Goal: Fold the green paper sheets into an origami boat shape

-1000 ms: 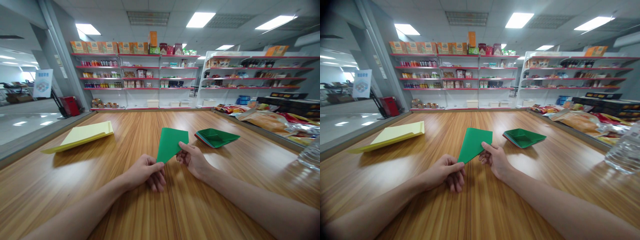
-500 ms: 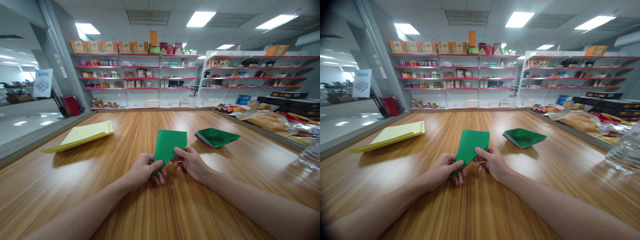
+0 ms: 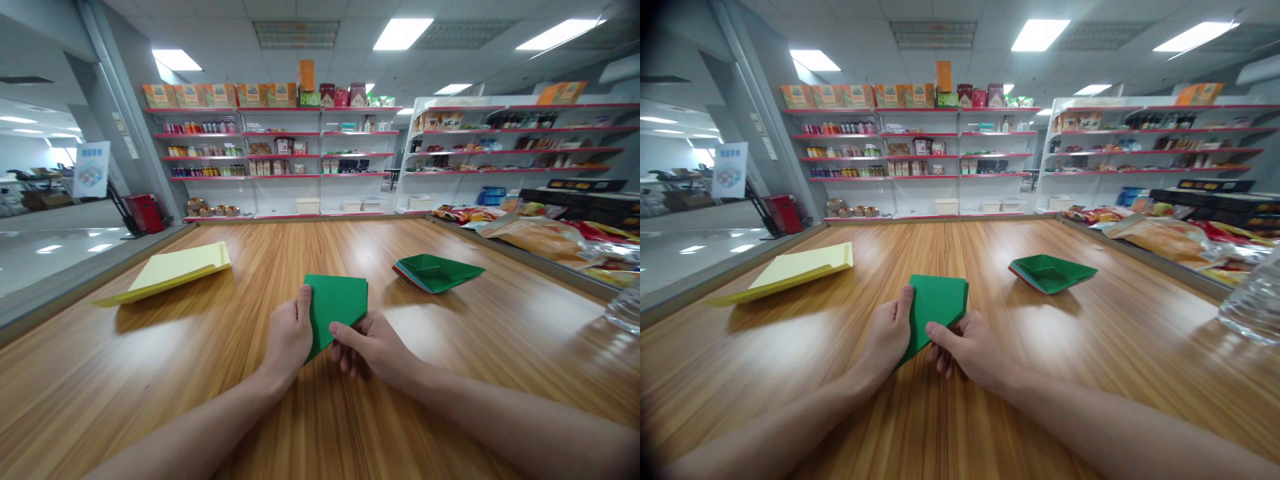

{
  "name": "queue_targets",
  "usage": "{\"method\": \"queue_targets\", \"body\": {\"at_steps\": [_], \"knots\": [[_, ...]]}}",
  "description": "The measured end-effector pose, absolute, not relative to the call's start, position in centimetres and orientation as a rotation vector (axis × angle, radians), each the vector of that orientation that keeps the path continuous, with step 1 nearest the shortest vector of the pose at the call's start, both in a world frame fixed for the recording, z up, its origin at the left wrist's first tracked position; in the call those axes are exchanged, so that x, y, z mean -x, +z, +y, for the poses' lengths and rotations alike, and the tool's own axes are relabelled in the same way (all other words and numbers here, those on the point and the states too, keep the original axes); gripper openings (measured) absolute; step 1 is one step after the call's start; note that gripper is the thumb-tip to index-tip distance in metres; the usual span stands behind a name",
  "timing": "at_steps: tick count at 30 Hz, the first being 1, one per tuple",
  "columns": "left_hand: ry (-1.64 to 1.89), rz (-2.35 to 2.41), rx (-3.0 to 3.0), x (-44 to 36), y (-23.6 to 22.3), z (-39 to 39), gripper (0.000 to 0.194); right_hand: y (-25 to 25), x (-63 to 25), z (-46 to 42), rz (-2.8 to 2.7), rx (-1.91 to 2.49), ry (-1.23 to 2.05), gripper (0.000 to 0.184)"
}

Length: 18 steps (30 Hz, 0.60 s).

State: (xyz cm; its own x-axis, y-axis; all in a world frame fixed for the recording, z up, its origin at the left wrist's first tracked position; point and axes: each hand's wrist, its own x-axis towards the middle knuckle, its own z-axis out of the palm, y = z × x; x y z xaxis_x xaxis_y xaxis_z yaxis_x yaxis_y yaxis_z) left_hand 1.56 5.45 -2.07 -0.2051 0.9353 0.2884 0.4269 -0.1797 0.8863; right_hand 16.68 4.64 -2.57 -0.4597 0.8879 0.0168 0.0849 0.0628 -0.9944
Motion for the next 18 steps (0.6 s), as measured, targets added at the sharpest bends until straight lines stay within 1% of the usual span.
{"method": "queue_targets", "body": {"at_steps": [4,12,18], "knots": [[1.356,1.681,-1.673,-1.50,-1.77,5.55,0.056,-2.67,-16.27,4.12,-1.600,1.024,1.609,0.053],[1.304,1.690,-1.698,-1.84,-1.59,5.53,0.056,-2.96,-16.87,3.53,-1.756,0.921,1.483,0.058],[1.325,1.521,-1.588,-1.66,-1.84,5.46,0.053,-3.15,-17.00,4.10,-1.790,0.855,1.346,0.054]]}}
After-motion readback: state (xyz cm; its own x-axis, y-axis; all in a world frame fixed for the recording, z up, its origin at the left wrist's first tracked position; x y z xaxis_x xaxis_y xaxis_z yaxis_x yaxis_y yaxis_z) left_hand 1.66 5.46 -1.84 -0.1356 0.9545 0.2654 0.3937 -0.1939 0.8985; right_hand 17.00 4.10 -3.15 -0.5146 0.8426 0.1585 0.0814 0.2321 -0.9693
